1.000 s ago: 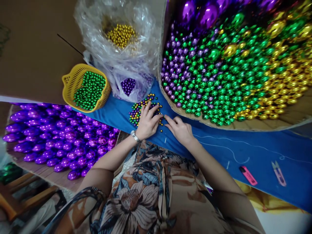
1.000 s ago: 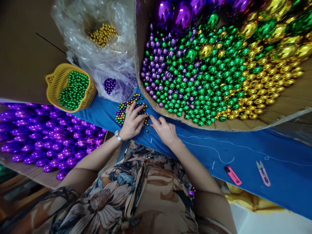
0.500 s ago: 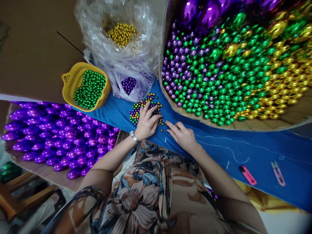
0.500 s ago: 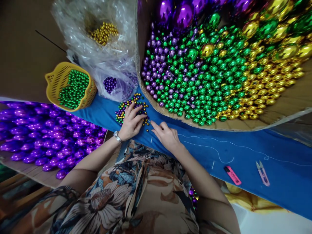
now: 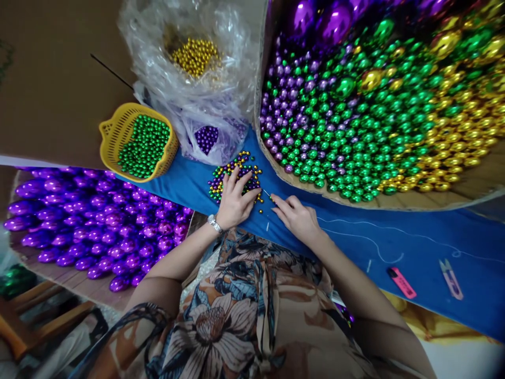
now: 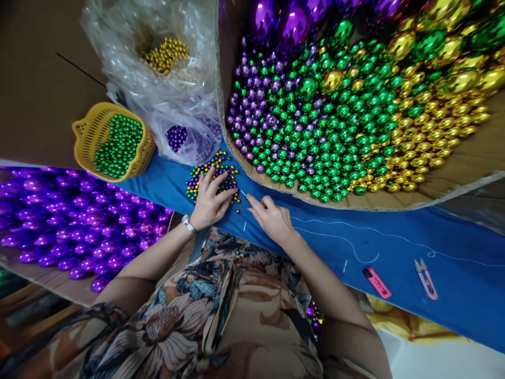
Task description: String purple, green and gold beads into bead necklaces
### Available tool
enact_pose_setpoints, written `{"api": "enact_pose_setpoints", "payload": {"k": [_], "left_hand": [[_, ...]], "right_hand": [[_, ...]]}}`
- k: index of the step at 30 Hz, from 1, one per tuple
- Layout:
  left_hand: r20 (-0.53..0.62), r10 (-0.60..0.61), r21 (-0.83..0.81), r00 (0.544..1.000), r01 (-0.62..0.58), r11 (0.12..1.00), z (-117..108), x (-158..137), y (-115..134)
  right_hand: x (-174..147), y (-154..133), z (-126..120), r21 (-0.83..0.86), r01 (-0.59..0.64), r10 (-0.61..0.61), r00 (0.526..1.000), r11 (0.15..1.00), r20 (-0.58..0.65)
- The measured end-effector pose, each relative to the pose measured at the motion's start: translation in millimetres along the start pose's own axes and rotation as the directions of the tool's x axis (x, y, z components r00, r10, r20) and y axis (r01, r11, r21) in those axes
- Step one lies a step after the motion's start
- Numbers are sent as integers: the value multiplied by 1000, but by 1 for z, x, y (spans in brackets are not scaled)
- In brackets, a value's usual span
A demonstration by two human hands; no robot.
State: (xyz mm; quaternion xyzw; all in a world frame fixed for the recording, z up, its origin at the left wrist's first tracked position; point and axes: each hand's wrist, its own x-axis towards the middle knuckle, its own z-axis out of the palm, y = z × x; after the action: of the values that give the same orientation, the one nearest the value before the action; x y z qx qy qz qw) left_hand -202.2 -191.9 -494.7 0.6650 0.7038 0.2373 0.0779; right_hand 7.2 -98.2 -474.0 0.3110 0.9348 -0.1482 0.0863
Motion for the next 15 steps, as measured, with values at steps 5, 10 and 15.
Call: {"api": "enact_pose_setpoints", "payload": {"k": [5,10,15], "left_hand": [[14,-5,-3,1000,5,1000,0,0,-1],[-2,14,17,1000,-14,1000,0,-1,-2],[18,-8,-4,1000,8,1000,-1,0,-2]], "right_hand": [[2,1,1,-5,23,-23,1000,1000,10],[2,2,1,-12,22,-22,1000,1000,10],[3,2,2,-13,34,-34,999,999,24]]}}
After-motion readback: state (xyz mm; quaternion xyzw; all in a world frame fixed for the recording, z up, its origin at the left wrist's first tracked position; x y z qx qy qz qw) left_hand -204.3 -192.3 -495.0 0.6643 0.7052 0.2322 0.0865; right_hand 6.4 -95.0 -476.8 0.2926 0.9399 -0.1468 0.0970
